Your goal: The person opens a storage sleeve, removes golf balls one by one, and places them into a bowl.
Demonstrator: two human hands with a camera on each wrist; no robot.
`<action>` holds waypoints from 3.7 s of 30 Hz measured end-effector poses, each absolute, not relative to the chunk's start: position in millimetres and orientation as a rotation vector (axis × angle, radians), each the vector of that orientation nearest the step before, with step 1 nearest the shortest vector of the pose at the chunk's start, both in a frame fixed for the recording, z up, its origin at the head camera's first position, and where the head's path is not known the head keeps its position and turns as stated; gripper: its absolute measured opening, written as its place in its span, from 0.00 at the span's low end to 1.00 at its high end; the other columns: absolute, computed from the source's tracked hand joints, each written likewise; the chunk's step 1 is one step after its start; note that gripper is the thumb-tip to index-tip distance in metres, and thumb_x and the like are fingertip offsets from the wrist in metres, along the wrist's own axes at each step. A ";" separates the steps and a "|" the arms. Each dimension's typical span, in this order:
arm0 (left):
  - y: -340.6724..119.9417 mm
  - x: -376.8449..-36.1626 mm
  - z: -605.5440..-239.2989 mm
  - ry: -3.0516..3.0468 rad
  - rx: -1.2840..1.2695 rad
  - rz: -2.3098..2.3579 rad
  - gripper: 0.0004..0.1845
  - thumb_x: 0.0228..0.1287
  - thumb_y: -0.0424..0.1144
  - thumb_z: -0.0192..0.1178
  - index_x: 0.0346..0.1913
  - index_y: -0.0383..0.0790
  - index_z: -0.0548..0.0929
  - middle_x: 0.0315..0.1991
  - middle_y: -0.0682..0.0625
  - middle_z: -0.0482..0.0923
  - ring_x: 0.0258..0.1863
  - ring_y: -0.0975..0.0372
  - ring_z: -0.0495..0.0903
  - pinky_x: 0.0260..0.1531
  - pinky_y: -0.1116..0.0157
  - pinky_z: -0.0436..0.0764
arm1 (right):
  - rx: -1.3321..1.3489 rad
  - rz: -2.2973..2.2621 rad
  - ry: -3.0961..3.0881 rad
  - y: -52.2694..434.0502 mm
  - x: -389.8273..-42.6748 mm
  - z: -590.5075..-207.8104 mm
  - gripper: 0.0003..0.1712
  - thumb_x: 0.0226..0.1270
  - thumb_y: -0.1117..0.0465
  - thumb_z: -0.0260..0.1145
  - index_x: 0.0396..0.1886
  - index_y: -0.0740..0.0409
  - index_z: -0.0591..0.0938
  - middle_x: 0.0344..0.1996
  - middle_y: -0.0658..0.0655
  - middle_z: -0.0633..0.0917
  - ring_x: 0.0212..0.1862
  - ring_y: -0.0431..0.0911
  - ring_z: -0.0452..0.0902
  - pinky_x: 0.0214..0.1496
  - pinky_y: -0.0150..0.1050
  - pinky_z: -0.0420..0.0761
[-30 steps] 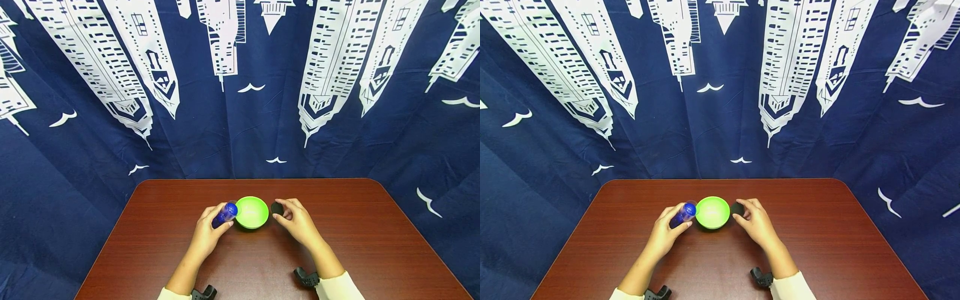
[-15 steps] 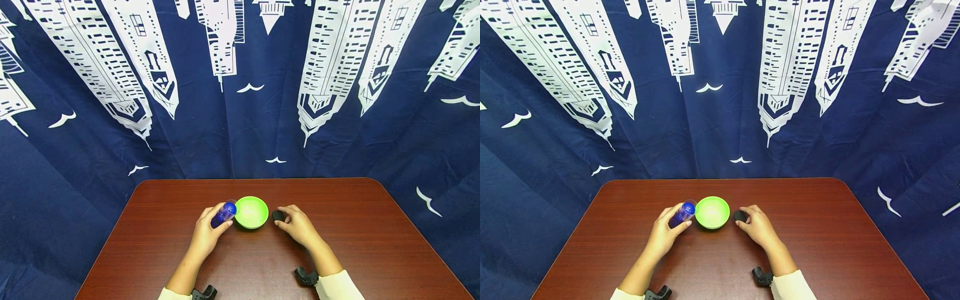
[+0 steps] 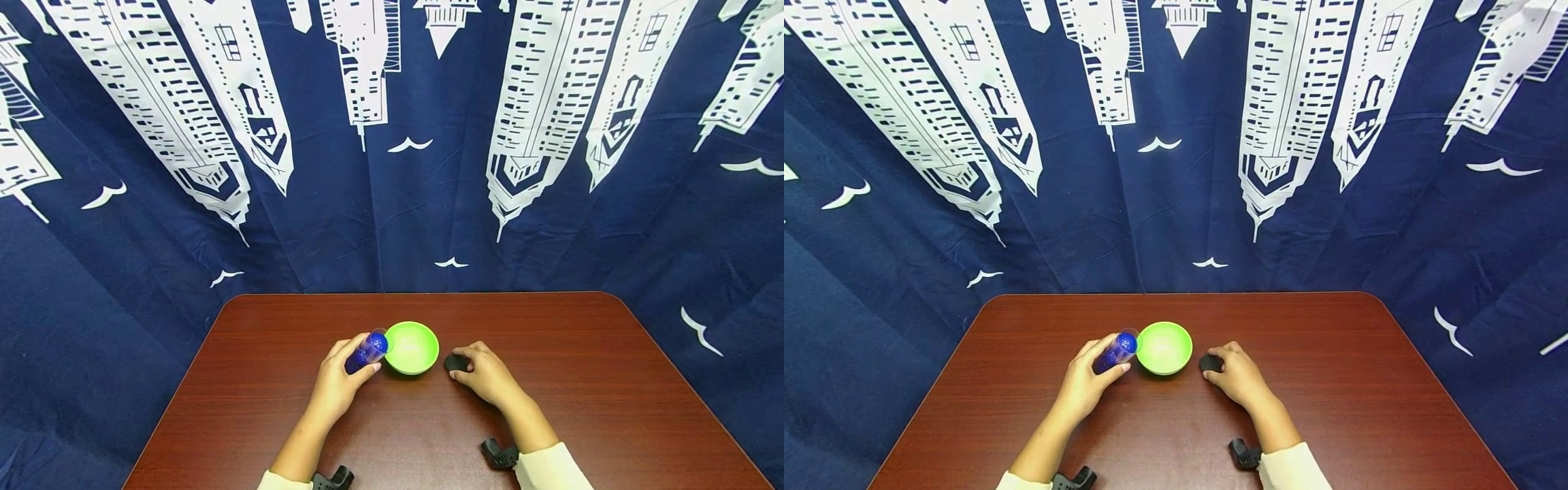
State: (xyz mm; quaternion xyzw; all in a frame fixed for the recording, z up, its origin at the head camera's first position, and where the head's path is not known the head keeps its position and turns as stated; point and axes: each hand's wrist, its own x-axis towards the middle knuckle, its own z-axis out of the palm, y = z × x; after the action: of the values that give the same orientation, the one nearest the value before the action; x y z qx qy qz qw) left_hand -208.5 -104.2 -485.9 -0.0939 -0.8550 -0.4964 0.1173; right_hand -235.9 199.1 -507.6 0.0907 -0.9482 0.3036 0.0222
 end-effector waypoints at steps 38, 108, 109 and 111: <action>-105.1 -207.3 -481.8 -2.474 -0.276 -1.409 0.29 0.53 0.42 0.78 0.60 0.54 0.83 0.54 0.54 0.81 0.57 0.56 0.81 0.59 0.49 0.79 | 0.377 0.984 -2.538 191.9 -224.2 -475.7 0.16 0.67 0.62 0.70 0.54 0.54 0.85 0.48 0.54 0.84 0.36 0.36 0.79 0.38 0.33 0.81; -82.5 -195.6 -461.6 -2.287 -0.506 -0.469 0.30 0.41 0.35 0.83 0.53 0.49 0.87 0.51 0.50 0.83 0.57 0.54 0.76 0.60 0.43 0.65 | 0.610 1.869 -2.382 132.6 -200.1 -472.8 0.25 0.67 0.61 0.71 0.62 0.57 0.79 0.54 0.63 0.82 0.51 0.44 0.87 0.52 0.31 0.85; -82.6 -195.8 -462.0 -2.285 -0.507 -0.469 0.30 0.41 0.35 0.83 0.53 0.49 0.87 0.51 0.50 0.83 0.57 0.54 0.76 0.60 0.43 0.65 | 0.614 1.868 -2.378 132.5 -200.3 -472.7 0.25 0.67 0.61 0.71 0.62 0.58 0.79 0.54 0.63 0.82 0.51 0.44 0.87 0.51 0.31 0.85; -82.5 -196.4 -462.8 -2.280 -0.508 -0.473 0.30 0.41 0.36 0.83 0.53 0.49 0.87 0.51 0.50 0.83 0.57 0.53 0.76 0.59 0.43 0.65 | 0.619 1.867 -2.374 132.5 -200.5 -472.4 0.25 0.67 0.61 0.71 0.63 0.59 0.79 0.54 0.63 0.82 0.50 0.43 0.87 0.51 0.31 0.85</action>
State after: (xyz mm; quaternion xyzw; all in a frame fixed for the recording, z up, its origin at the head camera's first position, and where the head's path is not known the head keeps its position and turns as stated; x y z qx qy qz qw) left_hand -196.4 -82.5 -462.8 -0.1981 -0.8887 -0.1845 0.3701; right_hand -200.5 132.5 -472.4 0.2006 -0.7697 0.6053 0.0296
